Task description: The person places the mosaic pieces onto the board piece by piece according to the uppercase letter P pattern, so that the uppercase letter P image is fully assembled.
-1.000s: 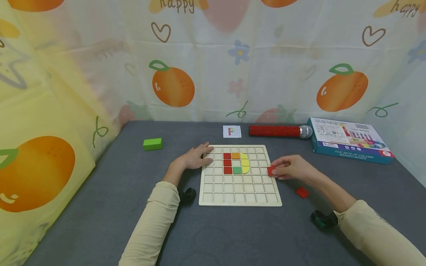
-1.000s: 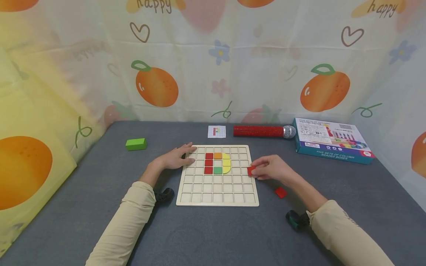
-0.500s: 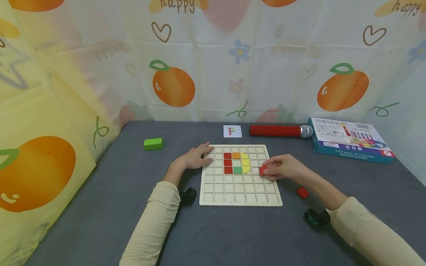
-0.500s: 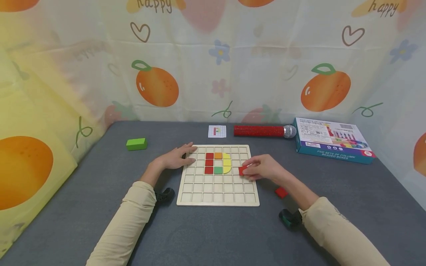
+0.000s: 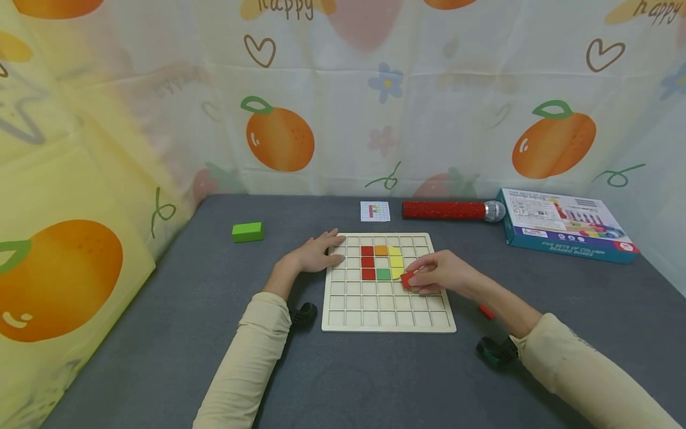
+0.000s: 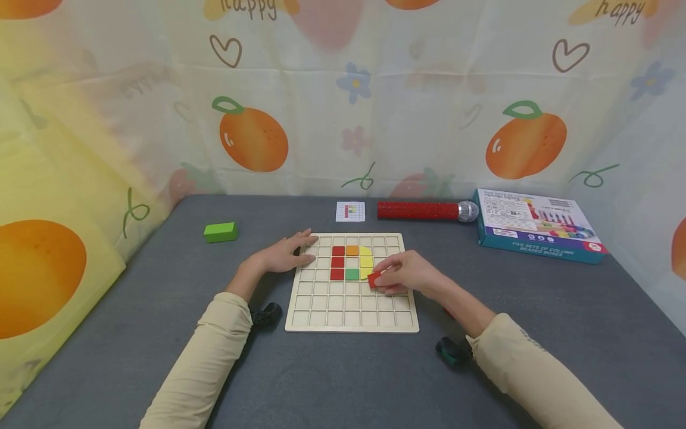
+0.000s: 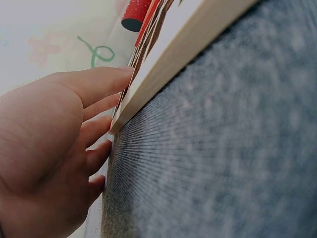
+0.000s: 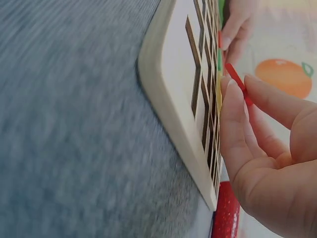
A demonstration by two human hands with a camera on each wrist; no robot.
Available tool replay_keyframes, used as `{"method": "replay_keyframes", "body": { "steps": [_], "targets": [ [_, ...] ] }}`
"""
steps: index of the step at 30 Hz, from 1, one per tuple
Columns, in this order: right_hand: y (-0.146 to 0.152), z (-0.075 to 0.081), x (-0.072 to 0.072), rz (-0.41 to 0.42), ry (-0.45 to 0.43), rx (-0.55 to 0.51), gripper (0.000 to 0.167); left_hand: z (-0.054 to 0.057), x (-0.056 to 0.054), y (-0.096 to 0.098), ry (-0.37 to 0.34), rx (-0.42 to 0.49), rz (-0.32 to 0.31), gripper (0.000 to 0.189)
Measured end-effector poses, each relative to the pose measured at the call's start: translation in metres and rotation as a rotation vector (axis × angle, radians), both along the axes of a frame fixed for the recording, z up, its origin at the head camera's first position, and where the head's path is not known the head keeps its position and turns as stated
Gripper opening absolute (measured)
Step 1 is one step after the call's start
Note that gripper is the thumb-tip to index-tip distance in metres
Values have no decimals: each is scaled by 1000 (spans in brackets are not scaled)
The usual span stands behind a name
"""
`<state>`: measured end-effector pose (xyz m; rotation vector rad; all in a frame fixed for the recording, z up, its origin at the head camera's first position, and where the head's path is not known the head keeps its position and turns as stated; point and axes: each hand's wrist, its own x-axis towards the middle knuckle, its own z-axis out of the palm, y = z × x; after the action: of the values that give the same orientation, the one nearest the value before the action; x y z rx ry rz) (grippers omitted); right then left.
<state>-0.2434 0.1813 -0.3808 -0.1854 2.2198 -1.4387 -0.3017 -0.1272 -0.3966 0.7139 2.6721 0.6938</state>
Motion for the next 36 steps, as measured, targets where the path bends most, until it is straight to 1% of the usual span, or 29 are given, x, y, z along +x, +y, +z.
{"method": "replay_keyframes", "body": {
  "steps": [3, 8, 14, 20, 25, 31, 36],
  "targets": [
    [-6, 0, 0, -1, -4, 4, 36, 0, 1, -2, -2, 17, -13, 59],
    [-16, -1, 0, 13, 13, 0, 34, 0, 1, -2, -2, 16, -10, 59],
    [-28, 0, 0, 41, 7, -34, 32, -1, 1, -1, -9, 15, -5, 60],
    [-38, 1, 4, 25, -12, -52, 29, -1, 0, 0, 9, 5, -4, 59],
    [-43, 1, 5, 8, -18, -61, 28, 0, 0, 0, 4, 1, -2, 59],
    [-51, -1, 6, -2, -21, -47, 27, 1, 0, 0, -10, -2, 4, 60],
    [-57, -2, 5, -17, -24, -36, 26, 1, 0, 0, -6, -6, -1, 59]
  ]
}}
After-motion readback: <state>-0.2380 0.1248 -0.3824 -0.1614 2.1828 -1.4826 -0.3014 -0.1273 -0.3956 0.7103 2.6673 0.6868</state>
